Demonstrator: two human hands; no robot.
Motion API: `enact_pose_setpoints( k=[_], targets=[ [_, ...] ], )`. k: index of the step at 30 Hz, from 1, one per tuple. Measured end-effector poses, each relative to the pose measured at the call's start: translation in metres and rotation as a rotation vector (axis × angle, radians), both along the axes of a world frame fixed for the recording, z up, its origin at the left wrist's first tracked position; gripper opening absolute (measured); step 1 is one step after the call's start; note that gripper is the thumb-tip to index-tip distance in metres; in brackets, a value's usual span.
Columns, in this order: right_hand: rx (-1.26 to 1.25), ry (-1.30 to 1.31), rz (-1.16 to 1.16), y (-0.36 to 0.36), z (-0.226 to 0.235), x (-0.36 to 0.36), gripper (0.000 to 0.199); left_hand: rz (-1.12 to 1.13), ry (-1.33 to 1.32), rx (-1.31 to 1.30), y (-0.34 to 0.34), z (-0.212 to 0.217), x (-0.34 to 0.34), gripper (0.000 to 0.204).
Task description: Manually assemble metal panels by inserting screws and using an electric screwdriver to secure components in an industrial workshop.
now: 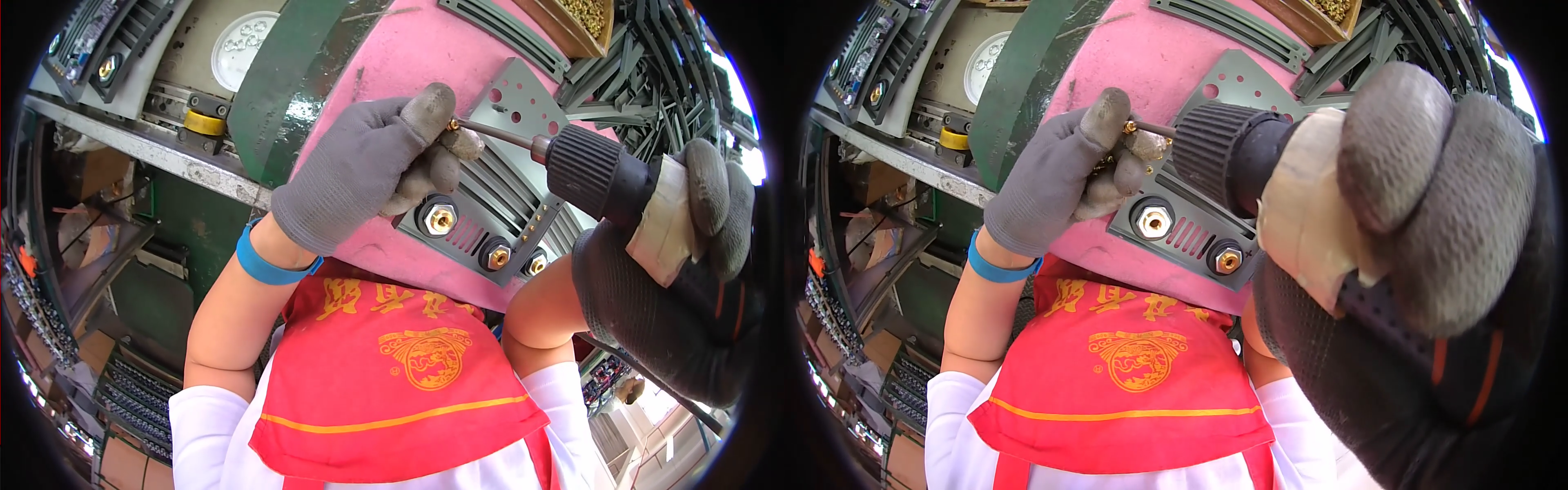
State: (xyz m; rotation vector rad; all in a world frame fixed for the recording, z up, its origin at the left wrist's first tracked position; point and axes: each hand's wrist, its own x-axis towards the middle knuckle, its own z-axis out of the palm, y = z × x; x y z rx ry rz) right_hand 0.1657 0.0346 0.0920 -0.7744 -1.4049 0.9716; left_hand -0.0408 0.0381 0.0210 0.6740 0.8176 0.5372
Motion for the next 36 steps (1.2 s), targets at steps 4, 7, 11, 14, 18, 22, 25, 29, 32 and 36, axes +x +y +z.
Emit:
enact_pose_setpoints(
  k=[4,7,11,14,18,22,25,29,32,36],
  targets=[
    [-0.002,0.008,-0.002,-0.001,0.002,0.003,0.045,0.021,-0.029,0.01,-0.002,-0.005,0.004,0.056],
    [-0.002,0.012,-0.005,-0.004,0.002,-0.001,0.046,0.087,-0.049,0.017,-0.004,-0.006,0.008,0.051],
    [-0.004,0.018,-0.014,-0.005,0.005,0.005,0.046,0.115,-0.151,0.031,-0.003,-0.01,0.007,0.047],
    [-0.008,0.019,-0.021,-0.003,0.003,0.005,0.047,0.02,-0.106,0.048,0.0,-0.008,0.005,0.048],
    [-0.015,0.026,-0.028,-0.002,-0.001,-0.012,0.048,0.017,-0.097,-0.169,-0.001,-0.003,0.007,0.05],
    [-0.019,0.03,-0.037,-0.001,-0.002,-0.012,0.049,0.021,-0.194,-0.167,-0.002,-0.012,0.008,0.041],
    [-0.023,0.031,-0.042,0.0,-0.001,-0.014,0.049,0.236,0.128,0.235,-0.008,-0.014,0.011,0.045],
    [-0.035,0.029,-0.054,0.006,0.0,0.017,0.05,0.121,0.452,0.453,-0.017,-0.015,0.02,0.045],
    [-0.042,0.029,-0.059,0.01,-0.005,0.001,0.051,0.109,0.486,0.547,-0.025,-0.021,0.031,0.047],
    [-0.08,0.032,-0.104,0.014,-0.001,-0.01,0.049,0.134,0.528,0.591,-0.026,-0.021,0.033,0.045]
  ],
)
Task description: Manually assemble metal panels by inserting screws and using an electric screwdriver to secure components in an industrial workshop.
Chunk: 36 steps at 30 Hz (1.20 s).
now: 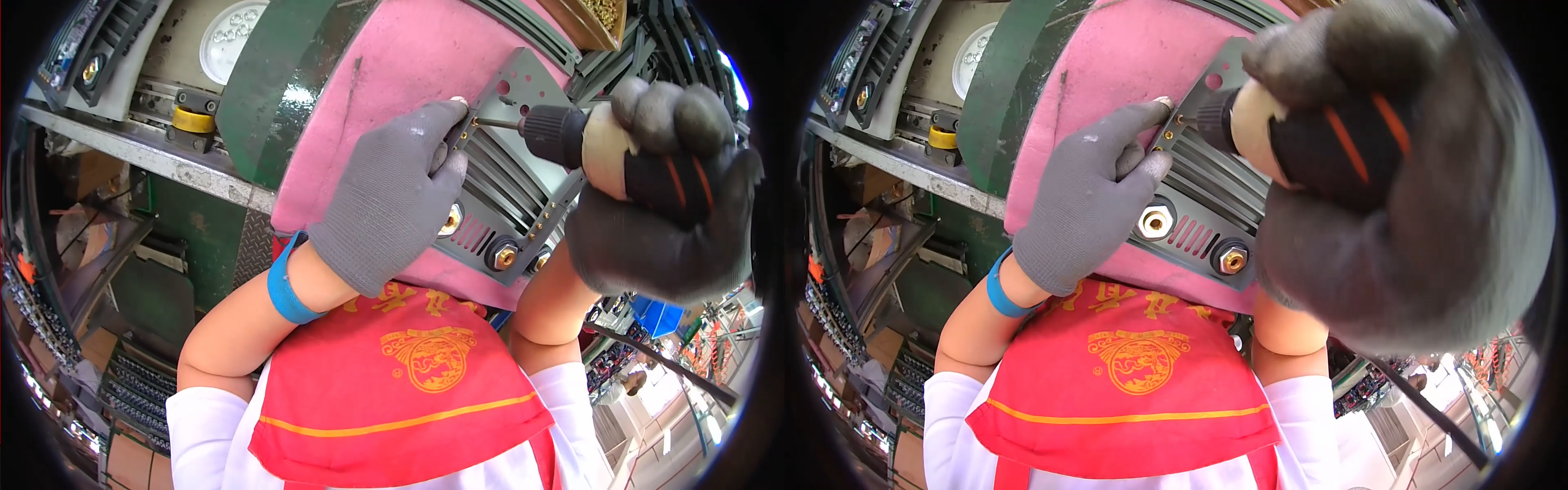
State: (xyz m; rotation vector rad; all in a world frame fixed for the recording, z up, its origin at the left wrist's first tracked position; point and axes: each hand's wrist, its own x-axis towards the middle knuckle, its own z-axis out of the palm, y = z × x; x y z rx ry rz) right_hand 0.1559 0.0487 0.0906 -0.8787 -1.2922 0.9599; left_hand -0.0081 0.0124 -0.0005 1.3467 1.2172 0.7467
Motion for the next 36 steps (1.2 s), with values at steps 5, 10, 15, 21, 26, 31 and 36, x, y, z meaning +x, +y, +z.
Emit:
enact_pose_setpoints(
  k=[5,10,15,21,26,31,36],
  targets=[
    [-0.061,0.018,-0.088,0.009,0.002,-0.01,0.043,0.011,-0.004,0.028,0.001,0.0,0.0,0.043],
    [-0.042,-0.051,-0.019,0.018,-0.004,0.005,0.038,0.031,-0.006,0.053,-0.001,-0.004,0.0,0.042],
    [0.604,-0.474,-0.256,0.009,-0.02,-0.008,0.021,0.069,0.045,0.168,-0.004,-0.008,0.002,0.039],
    [0.142,0.048,-0.092,-0.045,0.029,0.057,0.029,0.285,0.183,0.103,0.027,0.018,-0.056,0.031],
    [0.06,0.182,-0.288,-0.088,0.035,0.084,0.031,0.282,-0.211,-0.154,0.02,0.052,-0.053,0.035],
    [0.116,0.267,-0.185,-0.107,0.04,0.101,0.033,-0.166,-0.54,-0.721,-0.004,0.063,0.024,0.044],
    [0.145,0.249,-0.213,-0.124,0.041,0.105,0.033,-0.237,-0.93,-0.925,-0.013,0.021,0.078,0.039]
  ],
)
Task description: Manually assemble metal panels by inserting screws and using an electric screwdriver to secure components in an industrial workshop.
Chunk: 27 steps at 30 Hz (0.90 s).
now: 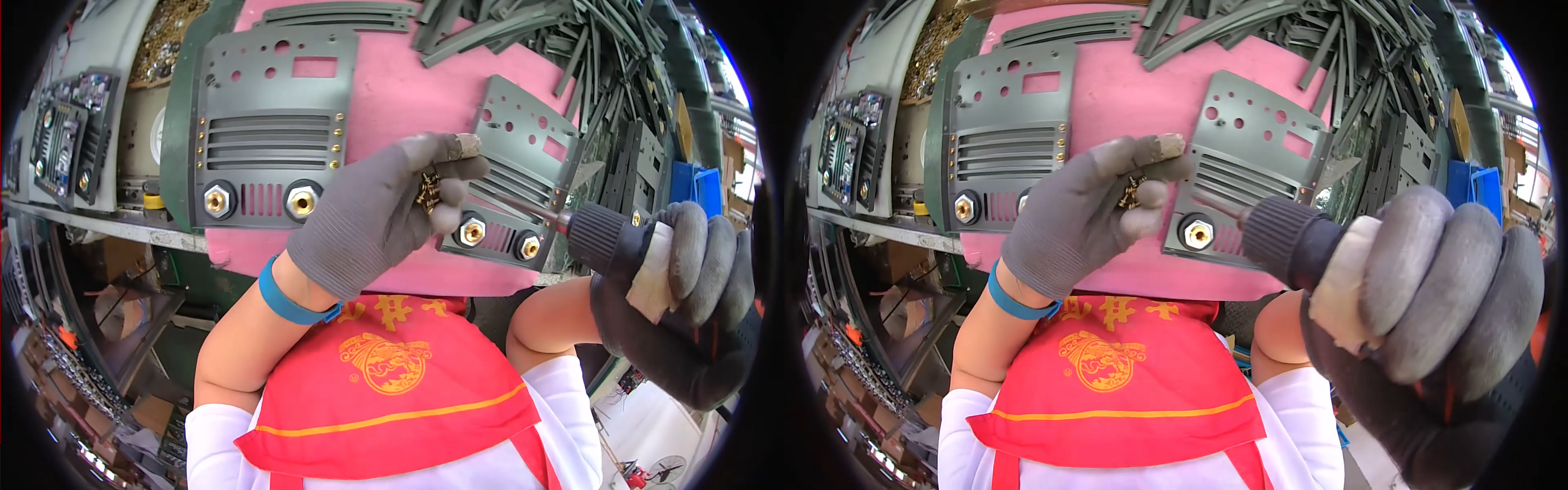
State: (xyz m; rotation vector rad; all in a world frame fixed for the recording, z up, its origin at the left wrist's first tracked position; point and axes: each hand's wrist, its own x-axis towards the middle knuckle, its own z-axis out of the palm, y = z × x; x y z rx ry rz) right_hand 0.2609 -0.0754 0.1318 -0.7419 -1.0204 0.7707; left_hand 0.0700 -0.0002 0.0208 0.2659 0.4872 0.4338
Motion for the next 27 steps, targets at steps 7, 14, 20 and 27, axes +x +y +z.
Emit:
enact_pose_setpoints(
  k=[7,14,20,27],
  targets=[
    [0.006,-0.007,-0.012,0.005,-0.014,0.007,0.033,0.159,0.087,-0.253,-0.006,0.007,0.024,0.041],
    [-0.003,-0.026,0.017,0.013,-0.02,0.006,0.033,-0.059,0.193,0.175,-0.014,0.005,0.02,0.05],
    [-0.017,-0.057,0.041,0.016,-0.023,0.0,0.034,-0.114,0.243,0.147,-0.011,0.004,0.016,0.048],
    [-0.032,-0.095,0.074,0.015,-0.024,-0.003,0.034,-0.149,0.142,0.107,-0.015,-0.007,0.015,0.053]
  ],
)
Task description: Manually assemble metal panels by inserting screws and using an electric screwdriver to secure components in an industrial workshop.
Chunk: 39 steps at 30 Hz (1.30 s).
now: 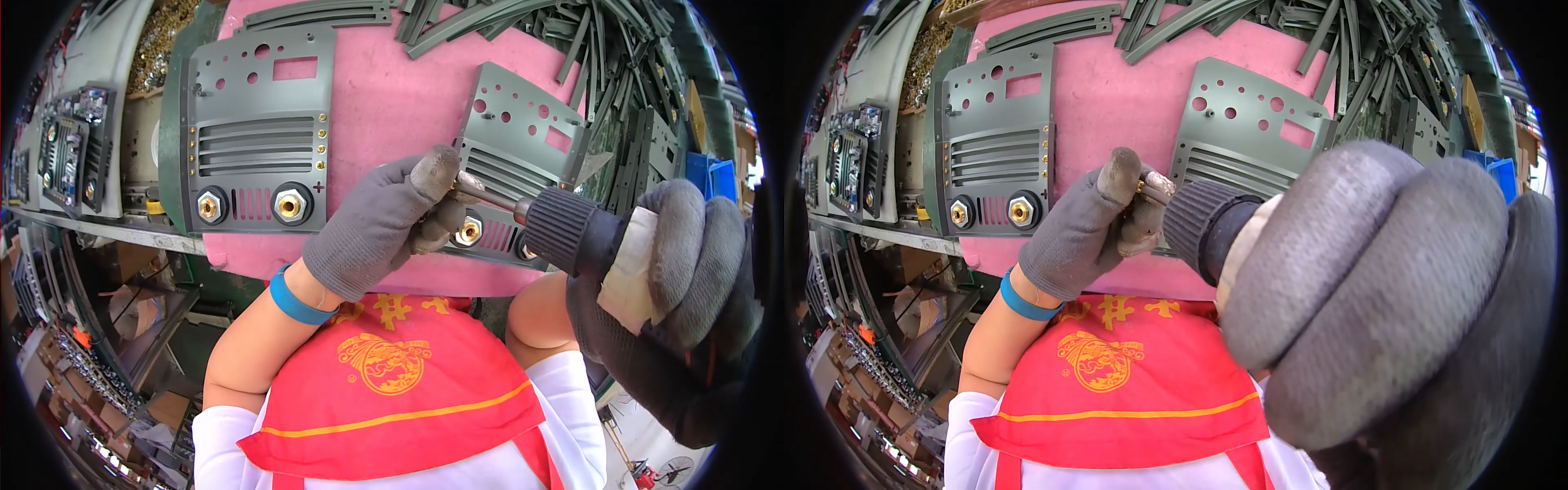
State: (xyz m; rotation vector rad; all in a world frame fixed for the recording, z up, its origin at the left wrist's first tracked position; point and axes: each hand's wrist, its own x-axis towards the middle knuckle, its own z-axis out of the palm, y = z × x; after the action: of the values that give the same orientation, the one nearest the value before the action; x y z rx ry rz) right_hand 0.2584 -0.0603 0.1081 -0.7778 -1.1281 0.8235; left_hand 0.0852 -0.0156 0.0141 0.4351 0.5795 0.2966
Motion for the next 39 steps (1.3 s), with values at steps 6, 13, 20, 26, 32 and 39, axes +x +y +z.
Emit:
enact_pose_setpoints(
  k=[6,13,20,26,32,39],
  targets=[
    [-0.01,-0.032,0.022,-0.005,0.001,0.002,0.034,0.047,-0.035,0.034,-0.003,0.002,-0.001,0.046],
    [-0.027,-0.064,0.054,-0.007,0.007,0.019,0.035,-0.032,-0.09,0.104,0.002,0.005,-0.005,0.047],
    [-0.063,-0.109,0.074,-0.004,-0.012,0.025,0.036,0.065,0.577,0.601,-0.023,0.012,0.0,0.045],
    [-0.106,-0.136,0.112,0.0,-0.021,0.023,0.036,0.083,0.552,0.893,-0.039,-0.005,0.011,0.053],
    [-0.147,-0.165,0.149,0.002,-0.03,0.028,0.037,0.016,0.486,0.707,-0.028,-0.006,0.01,0.048],
    [-0.176,-0.2,0.219,0.001,-0.03,0.018,0.037,0.046,0.532,0.79,-0.03,-0.003,0.014,0.035]
  ],
)
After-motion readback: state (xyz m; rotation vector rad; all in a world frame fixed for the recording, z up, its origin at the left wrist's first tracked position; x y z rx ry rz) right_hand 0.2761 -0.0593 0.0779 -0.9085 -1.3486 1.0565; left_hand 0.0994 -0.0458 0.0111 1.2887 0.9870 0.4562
